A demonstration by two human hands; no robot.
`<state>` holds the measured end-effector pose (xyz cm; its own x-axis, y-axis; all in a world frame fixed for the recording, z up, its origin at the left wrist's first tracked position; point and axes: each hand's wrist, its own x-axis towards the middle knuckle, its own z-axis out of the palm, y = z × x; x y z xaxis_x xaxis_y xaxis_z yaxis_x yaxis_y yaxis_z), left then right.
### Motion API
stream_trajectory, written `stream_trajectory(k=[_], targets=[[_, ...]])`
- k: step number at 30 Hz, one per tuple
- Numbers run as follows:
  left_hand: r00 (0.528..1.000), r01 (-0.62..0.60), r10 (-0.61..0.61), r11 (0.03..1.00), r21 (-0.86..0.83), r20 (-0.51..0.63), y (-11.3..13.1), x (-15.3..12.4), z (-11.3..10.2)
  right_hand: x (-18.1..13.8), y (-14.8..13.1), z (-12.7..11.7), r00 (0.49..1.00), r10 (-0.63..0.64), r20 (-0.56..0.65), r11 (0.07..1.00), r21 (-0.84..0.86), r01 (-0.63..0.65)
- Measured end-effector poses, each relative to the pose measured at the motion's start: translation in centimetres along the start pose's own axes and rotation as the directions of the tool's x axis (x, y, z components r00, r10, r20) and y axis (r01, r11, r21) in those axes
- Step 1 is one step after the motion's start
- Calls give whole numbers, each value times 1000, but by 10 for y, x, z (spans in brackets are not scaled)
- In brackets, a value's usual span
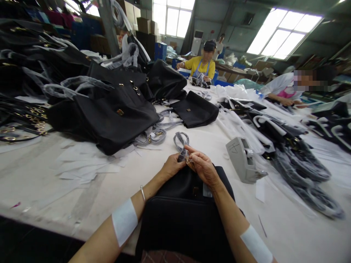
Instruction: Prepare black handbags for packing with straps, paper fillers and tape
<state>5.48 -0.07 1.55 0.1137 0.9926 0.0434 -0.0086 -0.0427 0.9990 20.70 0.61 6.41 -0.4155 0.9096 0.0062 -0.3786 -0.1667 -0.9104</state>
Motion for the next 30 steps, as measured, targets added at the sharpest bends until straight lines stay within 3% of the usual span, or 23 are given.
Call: stream_trajectory(k=[6, 10, 16, 26, 30], targets=[[990, -3, -1, 1000, -27, -141, 3, -1, -3, -1, -1, -11, 996, -55, -76, 993, 100, 62], [993, -14, 4, 996, -85, -115, -3, -1, -5, 3, 7, -15, 985, -67, -159, 998, 6, 69], [991, -19, 10, 998, -62, -132, -5, 0, -5, 5, 13, -20, 939, -183, -291, 966, -229, 117], [983, -31, 23, 999, -41, -184, -1, -1, -5, 4, 15, -12, 972, -50, -228, 835, -543, -84], [984, -35, 27, 999, -42, -176, 0, -1, -4, 5, 18, -8, 968, -128, -218, 738, -672, -54]])
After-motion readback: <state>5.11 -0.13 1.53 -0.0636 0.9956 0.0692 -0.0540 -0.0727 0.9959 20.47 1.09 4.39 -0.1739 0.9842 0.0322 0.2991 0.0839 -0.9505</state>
